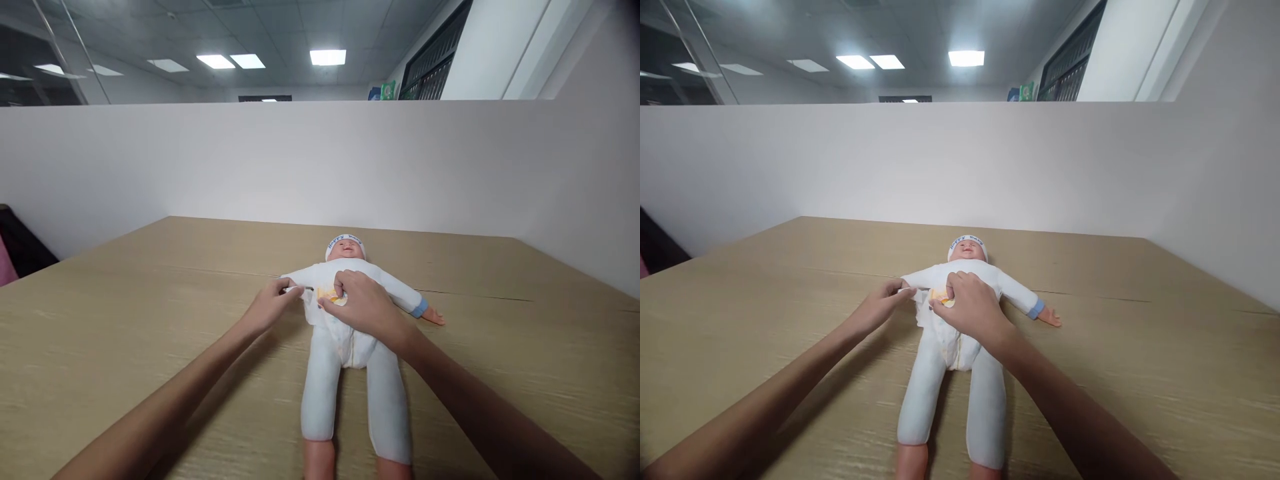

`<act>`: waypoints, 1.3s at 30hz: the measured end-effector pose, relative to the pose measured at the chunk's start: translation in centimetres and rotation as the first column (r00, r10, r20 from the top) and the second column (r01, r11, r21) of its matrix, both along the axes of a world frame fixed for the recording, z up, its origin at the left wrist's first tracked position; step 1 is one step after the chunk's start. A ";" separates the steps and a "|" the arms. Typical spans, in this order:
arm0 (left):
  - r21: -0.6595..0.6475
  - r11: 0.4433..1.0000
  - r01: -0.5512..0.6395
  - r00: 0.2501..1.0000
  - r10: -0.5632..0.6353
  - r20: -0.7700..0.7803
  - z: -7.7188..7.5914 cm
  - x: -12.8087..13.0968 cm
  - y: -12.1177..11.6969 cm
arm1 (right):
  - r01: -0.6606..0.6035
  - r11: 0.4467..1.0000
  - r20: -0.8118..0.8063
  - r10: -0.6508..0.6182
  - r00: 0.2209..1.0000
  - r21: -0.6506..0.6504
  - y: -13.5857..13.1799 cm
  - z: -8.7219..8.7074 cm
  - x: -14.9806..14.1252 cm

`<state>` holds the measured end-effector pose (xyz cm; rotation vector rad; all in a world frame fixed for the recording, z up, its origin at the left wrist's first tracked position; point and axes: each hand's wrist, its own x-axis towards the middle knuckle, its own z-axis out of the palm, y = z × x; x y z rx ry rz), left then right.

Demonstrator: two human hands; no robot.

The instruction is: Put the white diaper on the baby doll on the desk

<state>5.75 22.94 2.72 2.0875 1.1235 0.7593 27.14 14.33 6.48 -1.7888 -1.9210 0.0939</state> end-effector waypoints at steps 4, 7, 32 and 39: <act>-0.164 0.977 0.137 0.976 -0.105 0.189 1.5 4.4 -1.1 | -0.055 0.998 -0.012 0.054 0.998 -0.014 -0.3 0.1 0.1; -0.165 0.950 0.267 0.934 -0.212 0.286 1.6 6.4 -1.7 | -0.087 0.996 -0.007 0.087 0.996 -0.016 -0.1 -0.1 0.4; 0.311 0.808 0.500 0.866 -0.455 -0.208 1.1 0.2 -11.6 | -0.333 0.928 -0.257 0.368 0.894 0.168 -10.9 -1.9 1.4; 0.121 0.907 0.404 0.907 -0.380 -0.180 -0.4 0.2 -11.0 | -0.190 0.981 -0.200 0.194 0.960 0.040 -12.8 -6.0 4.2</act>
